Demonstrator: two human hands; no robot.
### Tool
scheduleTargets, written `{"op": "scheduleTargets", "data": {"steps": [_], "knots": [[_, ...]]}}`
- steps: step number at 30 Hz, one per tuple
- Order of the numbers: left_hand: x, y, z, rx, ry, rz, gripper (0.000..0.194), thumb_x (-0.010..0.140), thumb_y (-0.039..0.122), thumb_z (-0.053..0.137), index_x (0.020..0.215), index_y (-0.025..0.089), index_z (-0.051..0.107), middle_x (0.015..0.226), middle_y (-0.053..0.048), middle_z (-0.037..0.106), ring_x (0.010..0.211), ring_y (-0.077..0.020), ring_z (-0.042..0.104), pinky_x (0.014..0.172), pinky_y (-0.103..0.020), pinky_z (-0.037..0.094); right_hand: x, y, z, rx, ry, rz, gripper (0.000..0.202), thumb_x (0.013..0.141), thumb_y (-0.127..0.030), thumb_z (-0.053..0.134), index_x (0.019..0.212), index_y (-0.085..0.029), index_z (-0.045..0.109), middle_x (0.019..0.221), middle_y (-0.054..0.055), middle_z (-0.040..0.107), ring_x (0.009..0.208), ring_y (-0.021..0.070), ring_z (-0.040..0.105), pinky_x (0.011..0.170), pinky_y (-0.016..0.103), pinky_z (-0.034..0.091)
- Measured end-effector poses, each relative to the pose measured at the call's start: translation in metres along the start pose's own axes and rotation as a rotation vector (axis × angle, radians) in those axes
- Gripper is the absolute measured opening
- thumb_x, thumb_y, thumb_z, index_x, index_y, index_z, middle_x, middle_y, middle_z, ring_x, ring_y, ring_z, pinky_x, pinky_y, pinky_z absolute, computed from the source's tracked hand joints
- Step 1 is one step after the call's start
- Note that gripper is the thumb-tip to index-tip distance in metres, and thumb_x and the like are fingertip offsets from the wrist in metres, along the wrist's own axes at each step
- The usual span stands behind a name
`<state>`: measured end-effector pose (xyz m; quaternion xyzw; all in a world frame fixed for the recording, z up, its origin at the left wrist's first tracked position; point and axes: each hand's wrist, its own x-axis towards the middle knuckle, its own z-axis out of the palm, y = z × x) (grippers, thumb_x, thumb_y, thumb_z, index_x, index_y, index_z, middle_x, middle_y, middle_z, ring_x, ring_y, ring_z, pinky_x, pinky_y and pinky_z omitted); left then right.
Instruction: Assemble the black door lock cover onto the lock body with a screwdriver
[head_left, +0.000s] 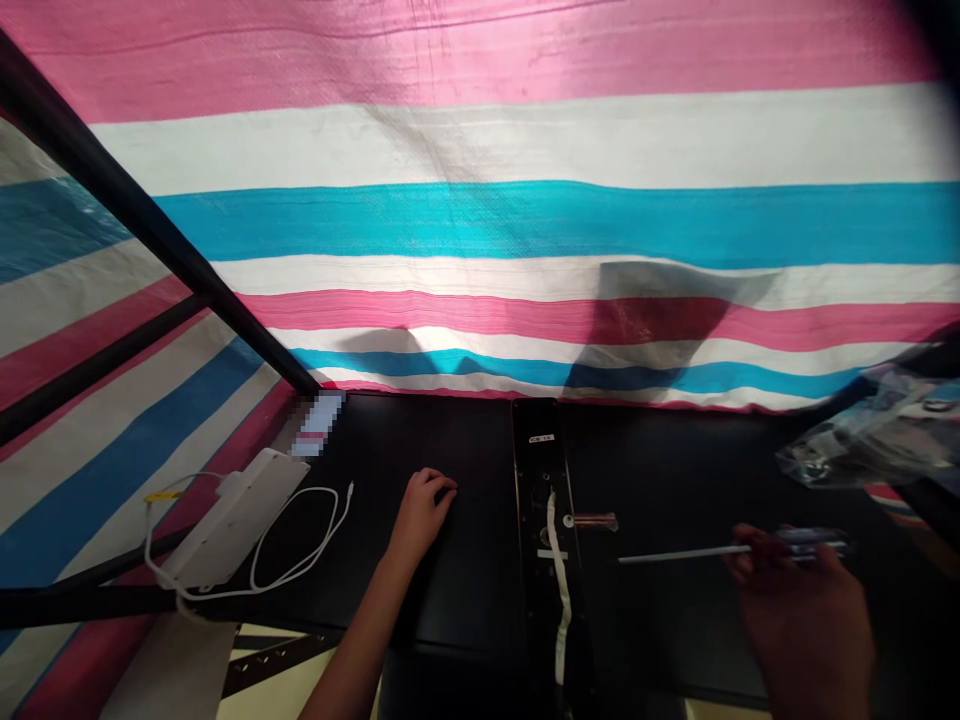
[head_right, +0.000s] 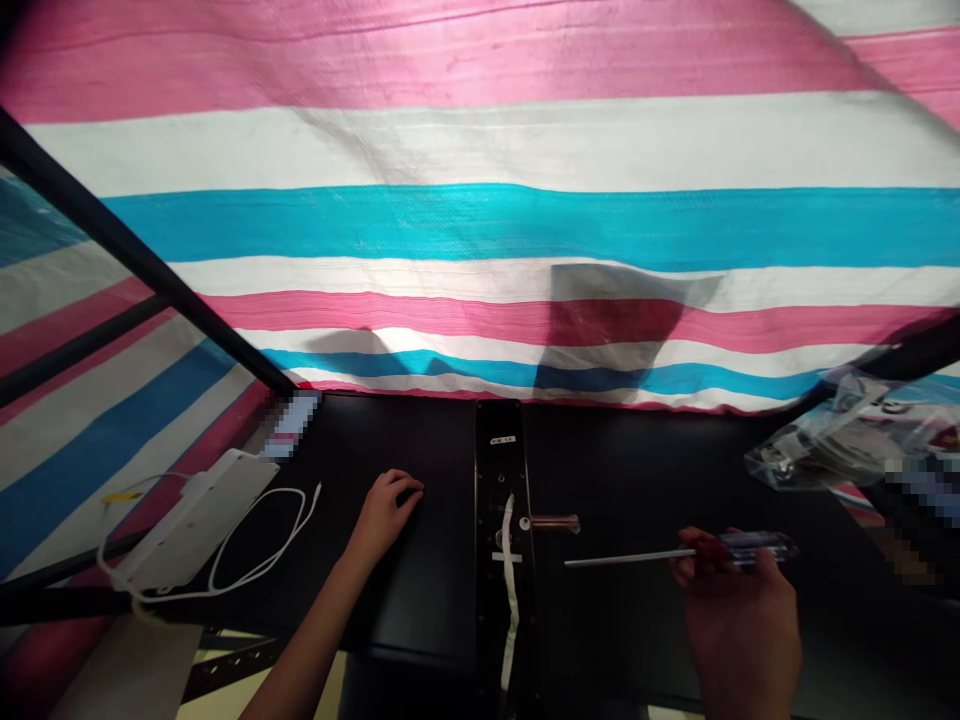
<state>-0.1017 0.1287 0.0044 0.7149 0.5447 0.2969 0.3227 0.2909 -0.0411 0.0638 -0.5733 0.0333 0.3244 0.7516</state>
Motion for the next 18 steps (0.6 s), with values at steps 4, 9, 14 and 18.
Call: {"op": "scheduleTargets", "data": {"steps": [4, 9, 14, 18], "knots": [[-0.003, 0.009, 0.002, -0.177, 0.053, -0.093, 0.007, 0.079, 0.029, 0.071, 0.079, 0.024, 0.076, 0.090, -0.005, 0.069, 0.094, -0.0267, 0.062, 0.096, -0.046, 0.049, -0.005, 0.000, 0.001, -0.021, -0.024, -0.027, 0.024, 0.086, -0.047, 0.052, 0.081, -0.025, 0.062, 0.082, 0.008, 0.066, 0.062, 0.0210, 0.054, 0.056, 0.038, 0.042], [-0.019, 0.044, 0.013, -0.533, 0.110, -0.301, 0.024, 0.084, 0.039, 0.067, 0.093, 0.017, 0.072, 0.090, -0.008, 0.074, 0.087, -0.0233, 0.070, 0.085, -0.040, 0.057, -0.032, 0.004, 0.014, 0.041, -0.119, -0.131, 0.020, 0.080, -0.041, 0.062, 0.094, -0.028, 0.058, 0.081, 0.005, 0.069, 0.059, 0.0194, 0.058, 0.051, 0.032, 0.043], [-0.045, 0.107, 0.030, -1.042, 0.049, -0.511, 0.033, 0.082, 0.029, 0.074, 0.112, 0.015, 0.072, 0.091, -0.008, 0.076, 0.083, -0.0144, 0.071, 0.082, -0.027, 0.058, -0.077, 0.015, 0.032, 0.076, -0.296, -0.197, 0.028, 0.078, -0.031, 0.069, 0.102, -0.032, 0.054, 0.082, 0.003, 0.073, 0.062, 0.0204, 0.065, 0.048, 0.029, 0.049], [-0.056, 0.138, 0.036, -1.469, 0.039, -0.664, 0.020, 0.075, 0.018, 0.084, 0.093, 0.012, 0.077, 0.085, -0.007, 0.076, 0.076, -0.0110, 0.070, 0.073, -0.019, 0.057, -0.099, 0.023, 0.028, 0.064, -0.394, -0.280, 0.030, 0.080, -0.031, 0.074, 0.105, -0.037, 0.057, 0.087, 0.004, 0.074, 0.071, 0.0240, 0.068, 0.051, 0.036, 0.055]]}}
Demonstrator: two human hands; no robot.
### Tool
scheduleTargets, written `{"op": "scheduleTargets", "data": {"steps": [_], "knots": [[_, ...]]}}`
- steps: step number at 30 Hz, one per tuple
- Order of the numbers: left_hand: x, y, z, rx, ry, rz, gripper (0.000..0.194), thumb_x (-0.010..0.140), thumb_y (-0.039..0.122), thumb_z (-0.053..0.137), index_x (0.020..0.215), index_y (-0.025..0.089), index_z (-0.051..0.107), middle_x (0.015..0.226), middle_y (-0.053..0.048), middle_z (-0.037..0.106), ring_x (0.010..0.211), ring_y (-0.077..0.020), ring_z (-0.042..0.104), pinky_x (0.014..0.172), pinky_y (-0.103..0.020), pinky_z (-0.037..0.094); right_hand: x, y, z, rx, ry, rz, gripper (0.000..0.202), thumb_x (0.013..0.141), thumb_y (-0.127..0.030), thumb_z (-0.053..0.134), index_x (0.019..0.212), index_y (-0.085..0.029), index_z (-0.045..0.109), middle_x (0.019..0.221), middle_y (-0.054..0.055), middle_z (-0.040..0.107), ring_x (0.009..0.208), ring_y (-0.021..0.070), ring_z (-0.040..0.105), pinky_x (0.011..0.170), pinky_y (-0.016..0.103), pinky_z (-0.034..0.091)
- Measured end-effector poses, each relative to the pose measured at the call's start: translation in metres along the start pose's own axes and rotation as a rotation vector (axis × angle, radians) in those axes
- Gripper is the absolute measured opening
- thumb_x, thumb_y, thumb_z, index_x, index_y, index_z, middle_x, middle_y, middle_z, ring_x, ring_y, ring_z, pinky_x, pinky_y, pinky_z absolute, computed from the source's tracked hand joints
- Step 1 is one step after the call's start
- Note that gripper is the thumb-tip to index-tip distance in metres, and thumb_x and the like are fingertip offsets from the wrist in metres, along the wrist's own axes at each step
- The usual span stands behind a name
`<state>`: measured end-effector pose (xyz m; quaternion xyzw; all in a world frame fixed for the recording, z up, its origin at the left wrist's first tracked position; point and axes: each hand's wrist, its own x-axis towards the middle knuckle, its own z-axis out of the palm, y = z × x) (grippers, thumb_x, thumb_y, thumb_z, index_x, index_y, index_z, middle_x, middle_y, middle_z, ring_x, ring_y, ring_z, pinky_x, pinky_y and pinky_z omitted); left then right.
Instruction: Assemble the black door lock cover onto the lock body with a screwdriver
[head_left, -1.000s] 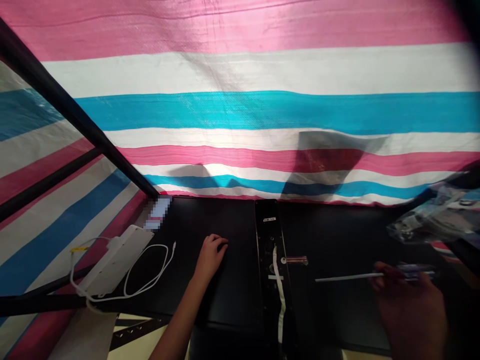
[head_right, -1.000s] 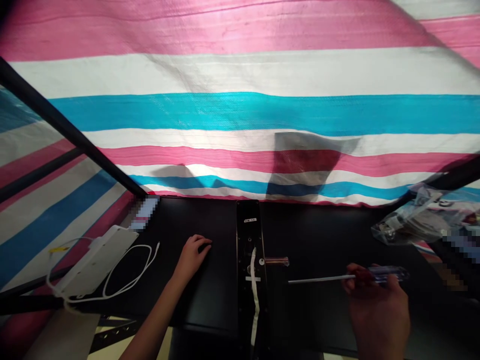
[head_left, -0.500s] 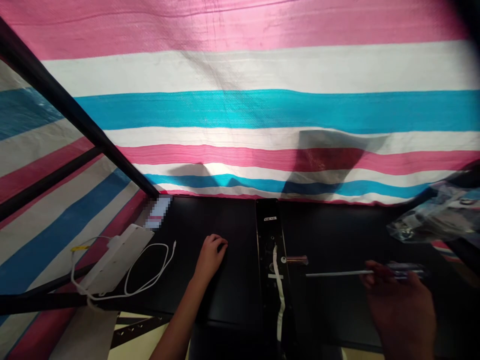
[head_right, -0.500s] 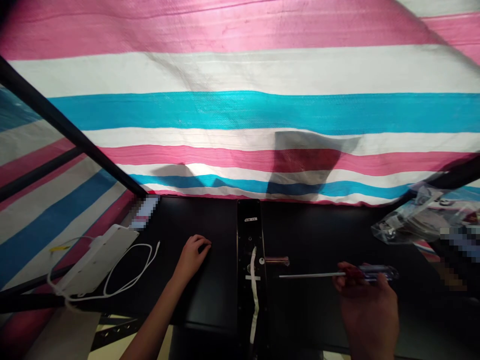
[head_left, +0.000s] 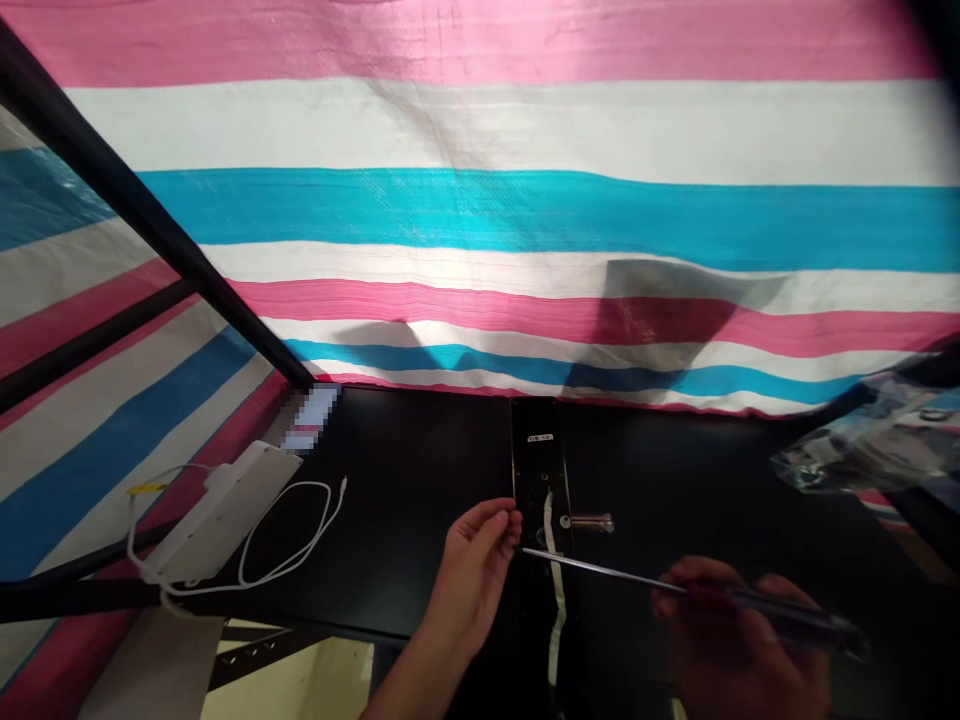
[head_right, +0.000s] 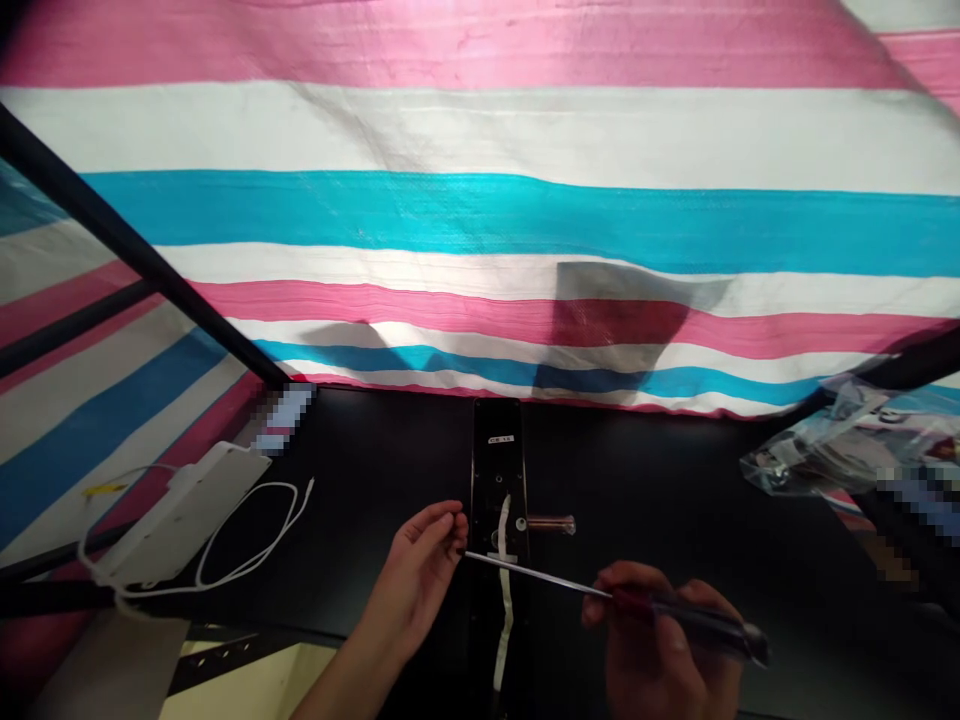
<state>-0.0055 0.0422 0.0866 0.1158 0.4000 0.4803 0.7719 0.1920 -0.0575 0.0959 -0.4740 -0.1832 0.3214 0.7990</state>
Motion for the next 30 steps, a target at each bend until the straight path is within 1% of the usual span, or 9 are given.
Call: {"op": "scheduleTargets", "data": {"steps": [3, 6, 9, 12, 18, 22, 25, 27, 30], "knots": [[-0.005, -0.001, 0.004, -0.053, -0.025, -0.029, 0.018, 0.076, 0.016, 0.085, 0.091, 0.012, 0.077, 0.092, -0.009, 0.078, 0.081, -0.0128, 0.071, 0.076, -0.021, 0.059, -0.006, 0.001, -0.005, -0.020, -0.034, -0.024, 0.030, 0.082, -0.034, 0.074, 0.108, -0.040, 0.059, 0.092, 0.004, 0.074, 0.077, 0.0257, 0.069, 0.055, 0.040, 0.057], [-0.008, -0.002, 0.005, -0.110, -0.058, -0.105, 0.017, 0.075, 0.017, 0.086, 0.090, 0.014, 0.077, 0.099, -0.009, 0.079, 0.089, -0.0151, 0.073, 0.084, -0.025, 0.060, -0.006, 0.001, -0.007, -0.005, -0.006, -0.043, 0.031, 0.083, -0.037, 0.074, 0.109, -0.044, 0.060, 0.095, 0.003, 0.074, 0.077, 0.0249, 0.069, 0.055, 0.040, 0.057], [-0.012, -0.002, 0.007, -0.149, -0.084, -0.145, 0.020, 0.072, 0.016, 0.089, 0.088, 0.014, 0.078, 0.098, -0.008, 0.080, 0.087, -0.0142, 0.074, 0.080, -0.022, 0.060, -0.002, 0.000, -0.004, 0.057, 0.034, -0.017, 0.027, 0.081, -0.036, 0.077, 0.104, -0.041, 0.064, 0.093, 0.004, 0.074, 0.073, 0.0231, 0.068, 0.053, 0.036, 0.056], [-0.018, -0.001, 0.011, -0.169, -0.090, -0.143, 0.023, 0.067, 0.015, 0.092, 0.084, 0.014, 0.078, 0.095, -0.007, 0.080, 0.082, -0.0127, 0.074, 0.075, -0.018, 0.060, 0.001, 0.001, -0.001, 0.111, 0.077, 0.046, 0.022, 0.080, -0.036, 0.077, 0.099, -0.038, 0.065, 0.091, 0.003, 0.074, 0.068, 0.0201, 0.067, 0.052, 0.033, 0.054], [-0.024, 0.000, 0.020, -0.129, -0.073, -0.028, 0.020, 0.065, 0.017, 0.094, 0.080, 0.014, 0.080, 0.090, -0.008, 0.081, 0.079, -0.0127, 0.075, 0.073, -0.017, 0.059, 0.005, 0.003, 0.001, 0.176, 0.192, 0.198, 0.022, 0.073, -0.037, 0.079, 0.090, -0.032, 0.066, 0.087, 0.003, 0.073, 0.061, 0.0169, 0.063, 0.053, 0.030, 0.050], [-0.028, -0.001, 0.023, -0.053, -0.074, 0.067, 0.017, 0.066, 0.020, 0.093, 0.078, 0.017, 0.081, 0.086, -0.006, 0.081, 0.073, -0.0105, 0.072, 0.073, -0.018, 0.059, 0.004, 0.007, 0.006, 0.199, 0.293, 0.279, 0.017, 0.073, -0.034, 0.076, 0.087, -0.030, 0.067, 0.083, 0.002, 0.074, 0.061, 0.0155, 0.062, 0.052, 0.027, 0.048], [-0.032, -0.002, 0.025, 0.014, -0.065, 0.165, 0.016, 0.068, 0.023, 0.092, 0.077, 0.017, 0.081, 0.084, -0.004, 0.080, 0.070, -0.0091, 0.069, 0.071, -0.017, 0.058, 0.001, 0.012, 0.011, 0.208, 0.365, 0.316, 0.016, 0.073, -0.033, 0.075, 0.085, -0.027, 0.067, 0.082, 0.002, 0.075, 0.060, 0.0144, 0.061, 0.053, 0.026, 0.050], [-0.033, -0.003, 0.027, 0.007, -0.052, 0.217, 0.015, 0.068, 0.024, 0.092, 0.077, 0.019, 0.081, 0.083, -0.003, 0.080, 0.072, -0.0097, 0.070, 0.071, -0.017, 0.058, -0.001, 0.016, 0.012, 0.205, 0.355, 0.337, 0.016, 0.072, -0.033, 0.076, 0.082, -0.024, 0.068, 0.083, 0.002, 0.075, 0.061, 0.0142, 0.062, 0.054, 0.027, 0.051], [-0.035, -0.004, 0.030, -0.026, -0.085, 0.253, 0.014, 0.070, 0.026, 0.091, 0.077, 0.021, 0.081, 0.084, -0.003, 0.079, 0.077, -0.0114, 0.071, 0.072, -0.018, 0.057, -0.006, 0.023, 0.011, 0.191, 0.277, 0.380, 0.015, 0.073, -0.032, 0.077, 0.078, -0.021, 0.068, 0.084, 0.003, 0.075, 0.062, 0.0141, 0.063, 0.054, 0.027, 0.052]]}}
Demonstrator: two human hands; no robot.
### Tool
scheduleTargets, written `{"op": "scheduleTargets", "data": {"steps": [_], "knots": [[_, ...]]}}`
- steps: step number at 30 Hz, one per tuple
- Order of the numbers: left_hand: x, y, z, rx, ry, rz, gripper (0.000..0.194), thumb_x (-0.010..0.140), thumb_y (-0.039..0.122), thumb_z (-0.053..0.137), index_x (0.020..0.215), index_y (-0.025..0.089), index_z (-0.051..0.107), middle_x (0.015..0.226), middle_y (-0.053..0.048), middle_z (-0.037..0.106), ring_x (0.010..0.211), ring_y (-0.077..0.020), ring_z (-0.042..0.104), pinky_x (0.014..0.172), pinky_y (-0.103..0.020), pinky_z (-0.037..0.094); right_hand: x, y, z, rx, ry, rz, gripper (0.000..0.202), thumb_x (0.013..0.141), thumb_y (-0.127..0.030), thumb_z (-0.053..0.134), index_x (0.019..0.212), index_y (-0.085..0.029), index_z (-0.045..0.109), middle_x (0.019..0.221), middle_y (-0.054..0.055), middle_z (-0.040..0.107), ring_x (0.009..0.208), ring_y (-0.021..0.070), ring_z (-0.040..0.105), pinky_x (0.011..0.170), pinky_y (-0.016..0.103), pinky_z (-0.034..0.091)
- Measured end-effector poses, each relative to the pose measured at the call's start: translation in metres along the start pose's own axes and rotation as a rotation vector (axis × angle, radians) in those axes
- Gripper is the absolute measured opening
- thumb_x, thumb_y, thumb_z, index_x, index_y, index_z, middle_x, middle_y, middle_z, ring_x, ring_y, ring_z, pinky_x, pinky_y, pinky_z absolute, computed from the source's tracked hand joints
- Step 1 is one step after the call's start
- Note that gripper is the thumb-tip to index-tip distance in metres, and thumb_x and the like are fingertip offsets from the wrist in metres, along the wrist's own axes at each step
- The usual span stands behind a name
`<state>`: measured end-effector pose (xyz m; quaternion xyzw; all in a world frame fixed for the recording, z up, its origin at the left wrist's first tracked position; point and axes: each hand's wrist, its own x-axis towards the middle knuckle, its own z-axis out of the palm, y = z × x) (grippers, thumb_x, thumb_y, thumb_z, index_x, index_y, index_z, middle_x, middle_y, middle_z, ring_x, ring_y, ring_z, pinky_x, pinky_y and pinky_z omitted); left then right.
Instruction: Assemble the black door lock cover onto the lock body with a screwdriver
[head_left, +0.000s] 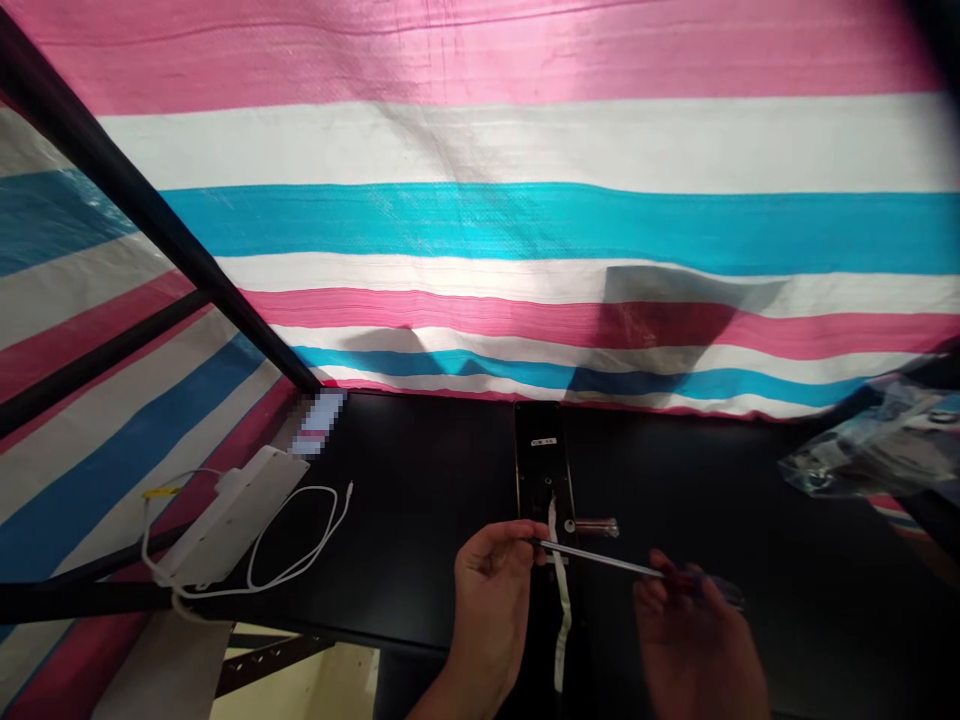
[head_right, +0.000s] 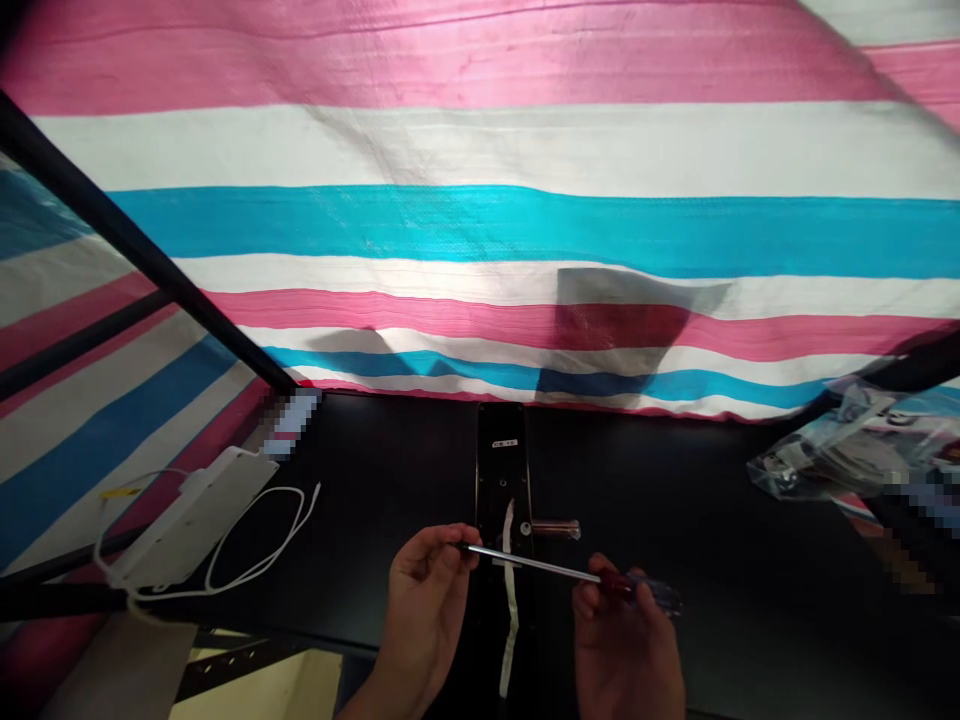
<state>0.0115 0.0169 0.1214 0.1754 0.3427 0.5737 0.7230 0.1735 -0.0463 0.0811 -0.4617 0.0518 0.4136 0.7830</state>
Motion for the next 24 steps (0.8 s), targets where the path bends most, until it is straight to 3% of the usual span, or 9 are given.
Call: {"op": "scheduleTargets", "data": {"steps": [4, 10, 17, 24], "knots": [[-0.002, 0.000, 0.002, 0.024, -0.104, 0.062, 0.011, 0.075, 0.028, 0.088, 0.079, 0.021, 0.079, 0.085, -0.003, 0.077, 0.082, -0.0128, 0.071, 0.075, -0.019, 0.056, -0.001, 0.006, -0.002, 0.015, -0.004, 0.074, 0.015, 0.071, -0.031, 0.077, 0.074, -0.020, 0.069, 0.082, 0.004, 0.074, 0.061, 0.0133, 0.061, 0.052, 0.025, 0.052], [-0.005, -0.009, -0.002, 0.106, -0.180, 0.138, 0.005, 0.090, 0.026, 0.074, 0.089, 0.022, 0.075, 0.091, -0.003, 0.074, 0.087, -0.0142, 0.068, 0.079, -0.023, 0.055, -0.005, 0.005, 0.006, 0.120, 0.125, 0.277, 0.015, 0.064, -0.026, 0.079, 0.070, -0.018, 0.068, 0.079, 0.006, 0.073, 0.060, 0.0117, 0.061, 0.053, 0.022, 0.055], [-0.003, -0.013, -0.004, 0.093, -0.167, 0.149, 0.004, 0.091, 0.022, 0.072, 0.093, 0.023, 0.076, 0.094, -0.002, 0.076, 0.087, -0.0129, 0.069, 0.081, -0.022, 0.056, -0.012, 0.006, 0.018, 0.156, 0.183, 0.401, 0.014, 0.060, -0.019, 0.078, 0.069, -0.016, 0.068, 0.077, 0.006, 0.072, 0.060, 0.0114, 0.062, 0.053, 0.020, 0.056], [0.000, -0.012, -0.002, 0.086, -0.134, 0.172, 0.007, 0.088, 0.021, 0.076, 0.093, 0.024, 0.078, 0.091, -0.001, 0.079, 0.083, -0.0115, 0.071, 0.077, -0.020, 0.057, -0.013, 0.003, 0.024, 0.170, 0.208, 0.367, 0.014, 0.060, -0.020, 0.077, 0.068, -0.017, 0.067, 0.077, 0.006, 0.072, 0.060, 0.0119, 0.064, 0.053, 0.021, 0.057]]}}
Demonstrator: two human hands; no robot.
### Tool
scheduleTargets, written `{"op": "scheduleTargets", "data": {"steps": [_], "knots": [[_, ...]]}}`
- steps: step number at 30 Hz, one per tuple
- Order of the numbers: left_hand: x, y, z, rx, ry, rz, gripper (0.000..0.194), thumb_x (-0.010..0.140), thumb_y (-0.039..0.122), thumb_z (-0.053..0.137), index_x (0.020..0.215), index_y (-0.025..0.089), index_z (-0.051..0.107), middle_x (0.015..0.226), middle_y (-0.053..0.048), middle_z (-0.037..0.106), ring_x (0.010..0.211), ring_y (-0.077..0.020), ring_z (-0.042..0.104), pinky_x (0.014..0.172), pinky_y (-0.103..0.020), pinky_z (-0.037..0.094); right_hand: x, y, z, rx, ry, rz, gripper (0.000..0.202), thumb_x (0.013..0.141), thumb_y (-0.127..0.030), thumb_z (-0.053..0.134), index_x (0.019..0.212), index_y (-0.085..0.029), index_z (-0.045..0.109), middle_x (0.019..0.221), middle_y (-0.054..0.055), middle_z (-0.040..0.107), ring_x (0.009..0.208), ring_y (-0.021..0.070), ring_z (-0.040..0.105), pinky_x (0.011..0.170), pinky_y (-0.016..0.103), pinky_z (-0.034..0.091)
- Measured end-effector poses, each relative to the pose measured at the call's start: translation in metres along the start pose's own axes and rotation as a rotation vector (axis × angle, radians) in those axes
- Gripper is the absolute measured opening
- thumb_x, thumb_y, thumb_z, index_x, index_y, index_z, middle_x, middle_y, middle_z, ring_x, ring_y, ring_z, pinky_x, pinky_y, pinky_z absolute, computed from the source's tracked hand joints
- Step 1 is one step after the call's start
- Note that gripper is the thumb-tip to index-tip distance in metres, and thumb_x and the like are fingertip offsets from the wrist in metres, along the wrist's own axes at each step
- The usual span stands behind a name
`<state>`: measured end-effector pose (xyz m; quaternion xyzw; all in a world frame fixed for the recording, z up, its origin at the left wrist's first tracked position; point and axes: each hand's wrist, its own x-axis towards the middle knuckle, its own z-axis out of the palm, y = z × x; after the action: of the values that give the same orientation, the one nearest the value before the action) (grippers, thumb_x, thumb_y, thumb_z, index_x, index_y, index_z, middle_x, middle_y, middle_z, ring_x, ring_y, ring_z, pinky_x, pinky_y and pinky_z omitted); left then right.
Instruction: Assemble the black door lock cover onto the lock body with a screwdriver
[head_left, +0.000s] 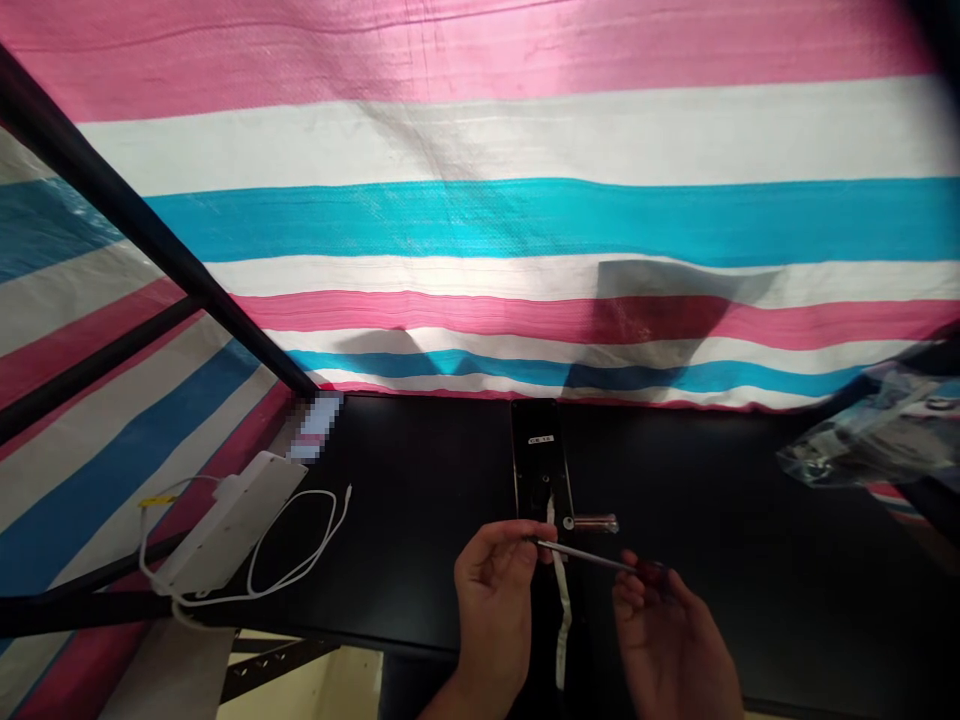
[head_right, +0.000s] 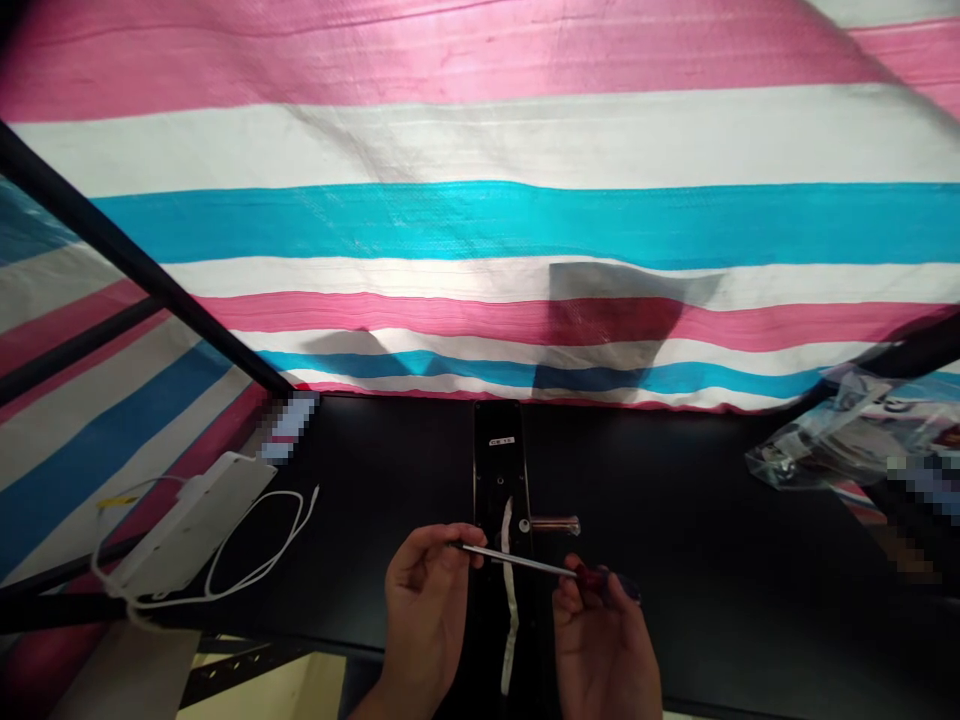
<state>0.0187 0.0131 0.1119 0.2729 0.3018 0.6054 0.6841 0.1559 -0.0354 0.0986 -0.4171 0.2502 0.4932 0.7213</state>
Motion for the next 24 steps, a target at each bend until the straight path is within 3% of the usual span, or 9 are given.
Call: {"op": "scheduleTargets", "data": {"steps": [12, 18, 24], "knots": [[0.005, 0.013, 0.002, 0.008, 0.029, -0.071, 0.003, 0.085, 0.023, 0.078, 0.087, 0.021, 0.078, 0.086, -0.003, 0.080, 0.085, -0.0165, 0.074, 0.080, -0.026, 0.059, 0.007, -0.003, -0.013, -0.062, -0.074, -0.105, 0.017, 0.063, -0.027, 0.081, 0.071, -0.018, 0.069, 0.082, 0.006, 0.075, 0.062, 0.0130, 0.067, 0.056, 0.023, 0.058], [0.007, 0.015, 0.003, -0.134, 0.008, -0.160, 0.006, 0.086, 0.028, 0.078, 0.087, 0.023, 0.080, 0.088, -0.004, 0.081, 0.087, -0.0162, 0.075, 0.081, -0.025, 0.059, 0.006, -0.006, -0.012, -0.073, -0.084, -0.136, 0.017, 0.063, -0.027, 0.081, 0.072, -0.019, 0.070, 0.084, 0.006, 0.076, 0.064, 0.0136, 0.067, 0.057, 0.023, 0.058], [0.006, 0.013, 0.002, -0.151, 0.014, -0.154, 0.009, 0.083, 0.031, 0.081, 0.087, 0.023, 0.081, 0.088, -0.004, 0.081, 0.086, -0.0163, 0.075, 0.081, -0.025, 0.060, 0.014, -0.007, -0.028, -0.135, -0.168, -0.195, 0.017, 0.069, -0.029, 0.081, 0.078, -0.020, 0.071, 0.088, 0.005, 0.077, 0.068, 0.0158, 0.070, 0.060, 0.027, 0.059]]}}
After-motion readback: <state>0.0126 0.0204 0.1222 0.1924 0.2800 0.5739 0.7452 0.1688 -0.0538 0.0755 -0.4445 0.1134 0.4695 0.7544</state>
